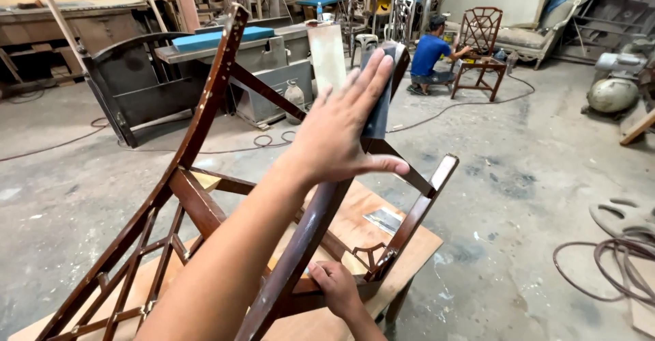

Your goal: Sanding a wooden chair frame with sandpaper to prepare it for finishing

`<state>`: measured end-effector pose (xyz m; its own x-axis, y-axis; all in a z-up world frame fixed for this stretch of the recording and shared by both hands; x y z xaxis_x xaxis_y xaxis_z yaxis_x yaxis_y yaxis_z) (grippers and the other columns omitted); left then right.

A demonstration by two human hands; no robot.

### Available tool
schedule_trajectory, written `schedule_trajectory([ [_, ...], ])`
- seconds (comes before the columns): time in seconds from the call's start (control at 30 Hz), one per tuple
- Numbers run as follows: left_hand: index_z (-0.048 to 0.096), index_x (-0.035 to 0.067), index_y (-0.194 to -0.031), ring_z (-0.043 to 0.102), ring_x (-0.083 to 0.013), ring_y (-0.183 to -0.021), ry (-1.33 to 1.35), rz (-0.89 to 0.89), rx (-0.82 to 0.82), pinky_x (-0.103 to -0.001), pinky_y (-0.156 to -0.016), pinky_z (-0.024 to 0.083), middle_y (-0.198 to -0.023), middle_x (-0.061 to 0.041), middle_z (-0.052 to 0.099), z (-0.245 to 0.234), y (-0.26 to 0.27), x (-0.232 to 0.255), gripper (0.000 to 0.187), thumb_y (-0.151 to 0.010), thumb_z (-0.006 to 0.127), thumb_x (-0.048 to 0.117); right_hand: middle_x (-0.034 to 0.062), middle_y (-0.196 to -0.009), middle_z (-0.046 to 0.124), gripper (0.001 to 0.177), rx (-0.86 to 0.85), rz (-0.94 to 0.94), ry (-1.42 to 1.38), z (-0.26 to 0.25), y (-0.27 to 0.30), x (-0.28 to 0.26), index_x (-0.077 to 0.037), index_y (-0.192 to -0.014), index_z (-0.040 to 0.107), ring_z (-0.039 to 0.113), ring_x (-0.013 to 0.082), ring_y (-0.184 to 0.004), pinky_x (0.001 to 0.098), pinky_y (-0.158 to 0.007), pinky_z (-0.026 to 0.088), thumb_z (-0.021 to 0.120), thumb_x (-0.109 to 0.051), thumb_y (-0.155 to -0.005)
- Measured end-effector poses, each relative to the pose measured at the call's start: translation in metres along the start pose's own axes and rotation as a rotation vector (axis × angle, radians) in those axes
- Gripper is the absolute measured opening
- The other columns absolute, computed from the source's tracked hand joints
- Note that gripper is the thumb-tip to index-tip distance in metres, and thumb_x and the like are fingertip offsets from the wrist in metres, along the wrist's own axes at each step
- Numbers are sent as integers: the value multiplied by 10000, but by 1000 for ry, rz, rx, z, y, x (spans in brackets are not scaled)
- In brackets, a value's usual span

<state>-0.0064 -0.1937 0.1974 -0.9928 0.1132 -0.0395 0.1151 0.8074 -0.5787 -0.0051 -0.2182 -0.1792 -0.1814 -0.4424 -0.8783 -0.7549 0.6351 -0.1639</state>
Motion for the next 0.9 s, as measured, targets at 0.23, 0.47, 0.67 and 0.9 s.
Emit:
schedule_trajectory([
  [0.23,-117,168,-1636,32,-249,-1648,-40,-22,73,-694,-1213,186,-1742,2,-95,-3,-14,3,1453,-726,696,957,-18,-630,415,483,-33,16,44,-2,1,-4,-191,-631,445,447,155,-642,362,-627,337,498,-544,-955],
  [0.47,-210,174,-1604,53,-342,-1639,-20,-63,16,-664,-1237,143,-1725,-36,-172,4,-22,3,1435,-742,621,965,-34,-643,349,506,-31,49,53,-4,6,-8,-199,-644,361,397,147,-634,345,-618,308,466,-575,-965],
  [0.67,-205,167,-1616,-28,-294,-1649,38,-74,60,-677,-1249,129,-1725,-29,-193,9,20,17,1356,-814,582,925,-13,-628,402,477,-37,67,44,-3,2,-6,-195,-622,456,444,165,-632,367,-629,340,487,-555,-933],
  [0.9,-15,80,-1636,45,-353,-1594,41,-226,-1,-554,-1239,91,-1731,-132,13,63,197,29,1216,-831,618,737,87,-883,581,410,-19,-15,15,2,-6,15,-122,-892,542,557,251,-883,439,-746,399,501,-530,-887],
])
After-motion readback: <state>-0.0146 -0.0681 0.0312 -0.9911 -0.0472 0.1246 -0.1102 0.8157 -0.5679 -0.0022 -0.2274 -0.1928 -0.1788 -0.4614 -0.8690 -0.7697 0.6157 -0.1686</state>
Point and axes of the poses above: each hand's wrist, its own y-axis away from the middle knuckle, its own z-axis out of the palm, x = y × z, the point moved 8 cm from there along -y, towards the middle knuckle
